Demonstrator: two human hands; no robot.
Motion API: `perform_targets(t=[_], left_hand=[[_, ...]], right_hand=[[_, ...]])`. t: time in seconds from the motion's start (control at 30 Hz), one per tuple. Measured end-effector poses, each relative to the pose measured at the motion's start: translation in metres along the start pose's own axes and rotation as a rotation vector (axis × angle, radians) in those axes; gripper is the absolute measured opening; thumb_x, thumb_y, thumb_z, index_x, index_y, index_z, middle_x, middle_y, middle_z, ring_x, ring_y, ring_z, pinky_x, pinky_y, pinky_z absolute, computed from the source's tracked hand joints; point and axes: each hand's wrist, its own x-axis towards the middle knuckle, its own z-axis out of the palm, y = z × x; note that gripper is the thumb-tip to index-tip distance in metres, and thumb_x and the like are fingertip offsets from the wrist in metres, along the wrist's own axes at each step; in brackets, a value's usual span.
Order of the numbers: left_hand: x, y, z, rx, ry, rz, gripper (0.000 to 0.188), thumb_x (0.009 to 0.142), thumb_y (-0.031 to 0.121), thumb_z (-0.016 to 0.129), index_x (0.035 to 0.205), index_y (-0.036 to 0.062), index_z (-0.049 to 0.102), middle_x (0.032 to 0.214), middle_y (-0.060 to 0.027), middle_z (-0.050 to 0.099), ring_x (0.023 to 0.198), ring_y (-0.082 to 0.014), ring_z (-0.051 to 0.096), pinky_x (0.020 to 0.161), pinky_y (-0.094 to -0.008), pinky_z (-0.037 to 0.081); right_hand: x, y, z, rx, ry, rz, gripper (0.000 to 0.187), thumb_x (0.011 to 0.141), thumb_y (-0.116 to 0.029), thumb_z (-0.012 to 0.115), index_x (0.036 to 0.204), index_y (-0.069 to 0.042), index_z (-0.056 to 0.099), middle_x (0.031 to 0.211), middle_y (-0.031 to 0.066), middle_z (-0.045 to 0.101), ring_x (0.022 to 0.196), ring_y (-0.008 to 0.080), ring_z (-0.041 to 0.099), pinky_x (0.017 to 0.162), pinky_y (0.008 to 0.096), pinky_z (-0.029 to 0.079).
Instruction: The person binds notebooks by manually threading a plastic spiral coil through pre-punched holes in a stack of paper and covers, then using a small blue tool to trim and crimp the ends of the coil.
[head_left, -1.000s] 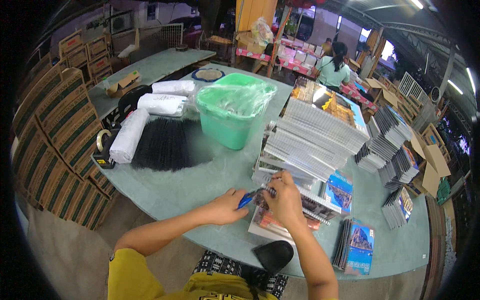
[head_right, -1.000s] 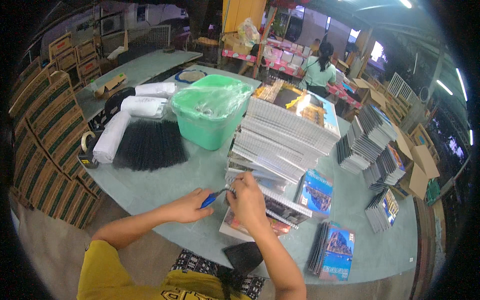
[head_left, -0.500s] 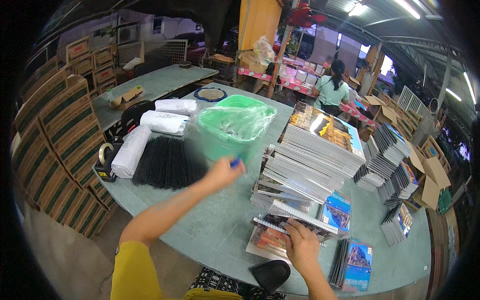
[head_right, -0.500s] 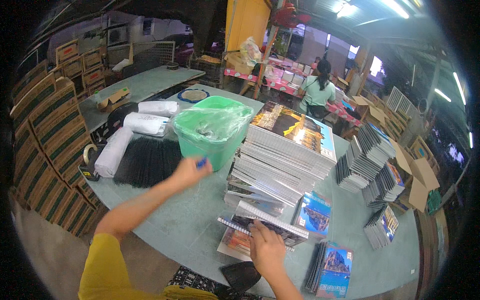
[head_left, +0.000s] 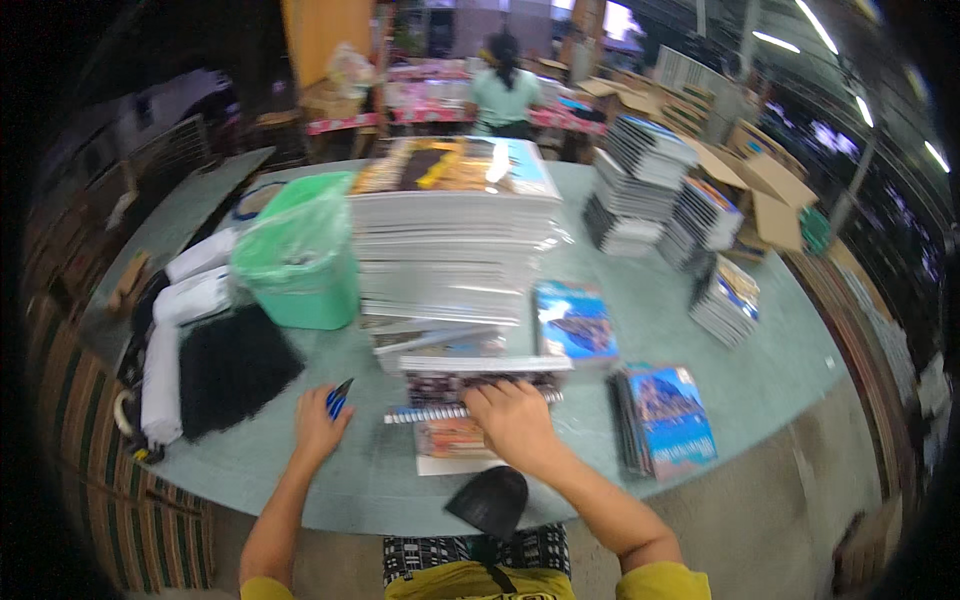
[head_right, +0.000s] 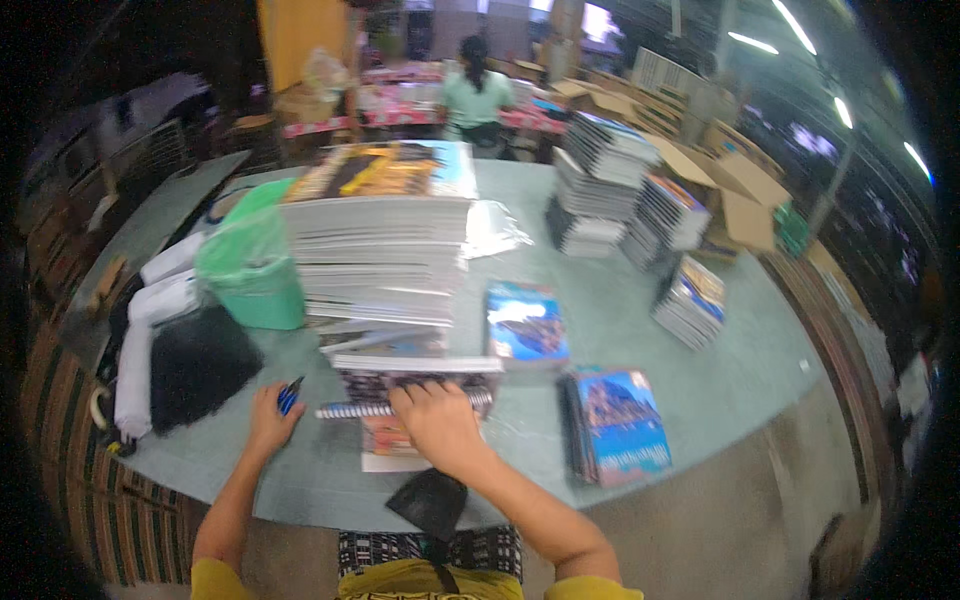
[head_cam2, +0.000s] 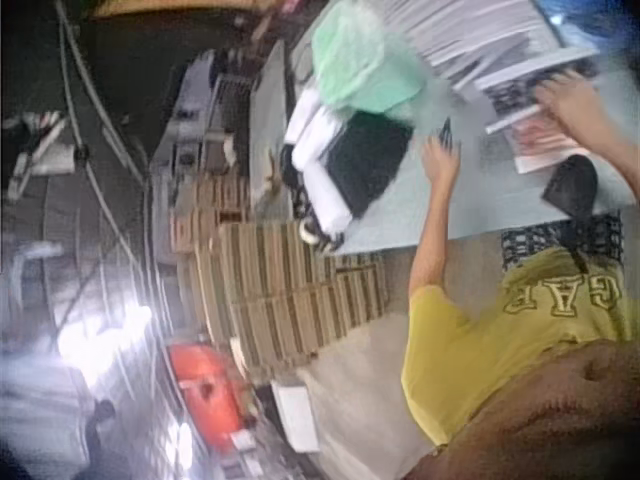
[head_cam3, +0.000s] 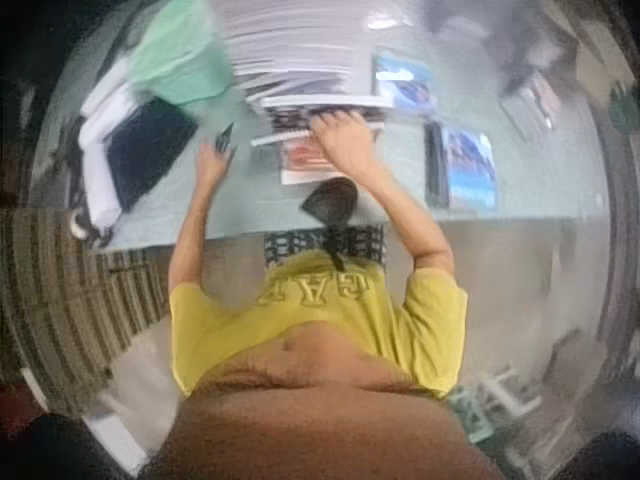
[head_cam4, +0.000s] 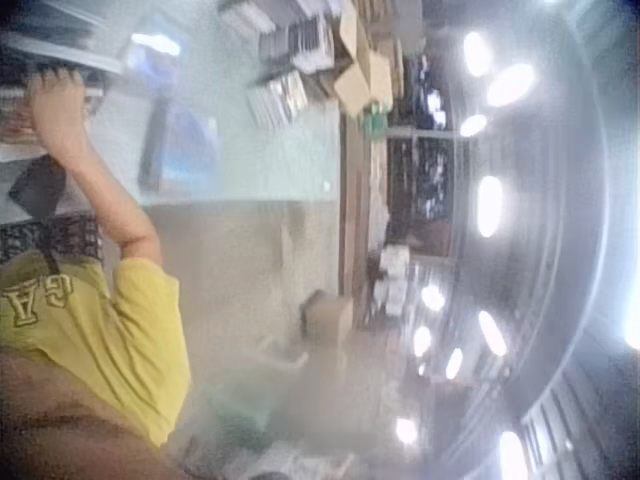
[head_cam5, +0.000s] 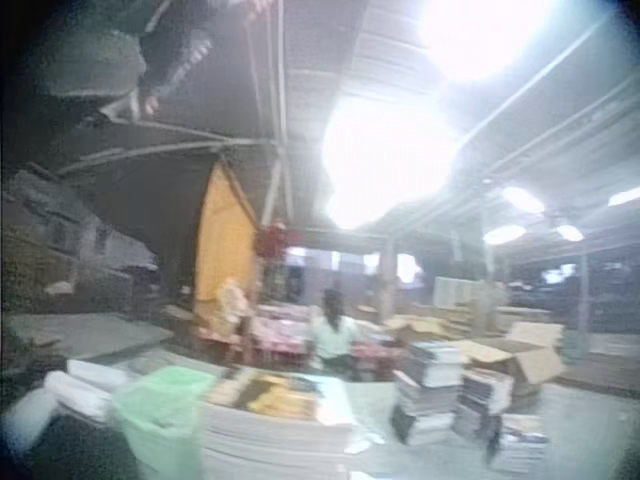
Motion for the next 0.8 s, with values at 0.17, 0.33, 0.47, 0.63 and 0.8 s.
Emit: perform_targets(t=[0.17,0.33,0.47,0.63,0.8], left_hand=[[-0.023,0.004,0.016,0.161,0.045,-0.022,0.044,0.08,0.035,0.063,0.112,0.0046,0.057,0.106,-0.0147,0.052,0.101,-0.0324,0.046,0.086,-0.044,0.034],[-0.024,0.007,0.014,0.126,0.043,-0.018,0.042,0.083,0.034,0.059,0.111,0.004,0.057,0.106,-0.0152,0.052,0.102,-0.0328,0.046,0.087,-0.0438,0.034],[-0.026,0.012,0.012,0.138,0.049,-0.017,0.041,0.084,0.034,0.059,0.111,0.0035,0.056,0.106,-0.0158,0.052,0.102,-0.033,0.046,0.087,-0.0437,0.034],[-0.026,0.011,0.013,0.177,0.083,0.0,0.04,0.084,0.033,0.059,0.11,0.0024,0.056,0.106,-0.0167,0.051,0.102,-0.0333,0.046,0.088,-0.043,0.034],[-0.022,0.013,0.01,0.167,0.013,-0.046,0.044,0.084,0.033,0.059,0.115,0.0011,0.054,0.11,-0.0183,0.05,0.106,-0.0348,0.044,0.091,-0.045,0.033]], right_hand=[[-0.027,0.053,-0.12,0.241,0.344,0.578,0.019,0.081,-0.01,0.062,0.098,-0.001,0.058,0.08,0.019,0.062,0.073,0.0334,0.063,0.064,0.0412,0.048],[-0.1,0.11,-0.207,0.081,0.283,0.346,0.028,0.072,0.003,0.06,0.1,-0.001,0.065,0.108,0.0146,0.061,0.105,0.0306,0.056,0.09,0.0348,0.042],[-0.23,0.19,-0.178,0.457,0.223,0.932,0.029,0.08,-0.007,0.057,0.107,-0.003,0.064,0.119,0.0116,0.059,0.115,0.0275,0.051,0.097,0.0364,0.037],[-0.293,0.195,-0.102,0.202,0.203,1.241,0.03,0.085,-0.016,0.058,0.111,0.001,0.06,0.096,0.0139,0.065,0.086,0.022,0.06,0.08,0.0336,0.046],[-0.275,0.22,-0.097,-0.051,0.254,1.196,0.03,0.084,-0.016,0.06,0.111,-0.003,0.06,0.092,0.0191,0.064,0.083,0.0288,0.062,0.075,0.0388,0.047]])
